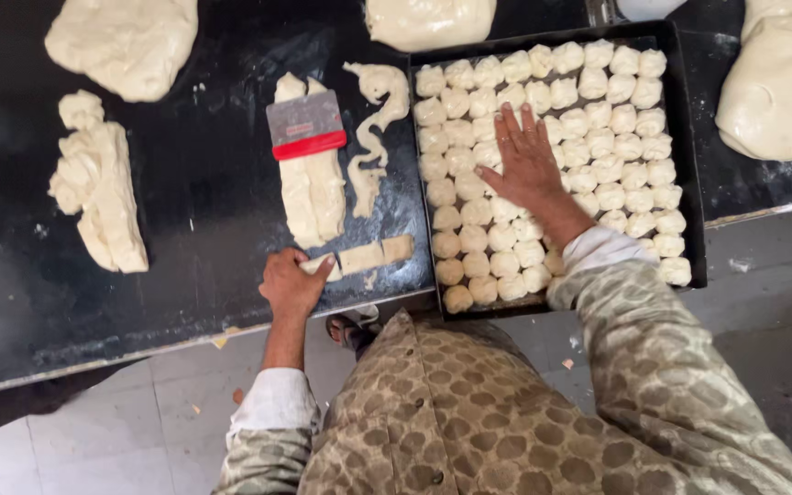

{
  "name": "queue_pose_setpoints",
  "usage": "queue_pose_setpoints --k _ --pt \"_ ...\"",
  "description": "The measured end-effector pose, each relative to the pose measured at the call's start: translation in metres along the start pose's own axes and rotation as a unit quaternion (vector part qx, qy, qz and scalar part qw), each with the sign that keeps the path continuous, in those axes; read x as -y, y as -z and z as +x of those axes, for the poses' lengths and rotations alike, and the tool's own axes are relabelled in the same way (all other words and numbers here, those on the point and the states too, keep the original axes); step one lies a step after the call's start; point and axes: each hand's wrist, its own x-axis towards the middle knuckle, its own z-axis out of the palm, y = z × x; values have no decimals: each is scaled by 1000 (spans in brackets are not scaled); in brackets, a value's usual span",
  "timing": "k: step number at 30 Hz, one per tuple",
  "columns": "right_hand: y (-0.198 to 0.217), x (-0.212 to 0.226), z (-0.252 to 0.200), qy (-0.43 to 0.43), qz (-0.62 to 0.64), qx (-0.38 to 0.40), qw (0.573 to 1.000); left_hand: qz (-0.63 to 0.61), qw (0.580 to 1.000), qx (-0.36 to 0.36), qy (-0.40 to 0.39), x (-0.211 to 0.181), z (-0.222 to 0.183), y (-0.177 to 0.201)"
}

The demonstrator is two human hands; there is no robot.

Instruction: The person uses a bench scraper to cut small sections of dough from a long roll and shapes each piece into a ball by hand before placing it onto a large metal tray.

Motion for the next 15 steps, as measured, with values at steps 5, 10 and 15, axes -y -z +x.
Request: queue_pose_setpoints --k 5,10,15 --pt "13 -49 34 -36 -86 -58 994 12 1000 5 18 -2 7 -5" --pt "14 -103 54 -43 -8 -104 994 9 1000 -9 23 -11 13 -3" --pt "0 -169 41 -122 -16 -95 988 28 999 -5 34 -7 4 -3"
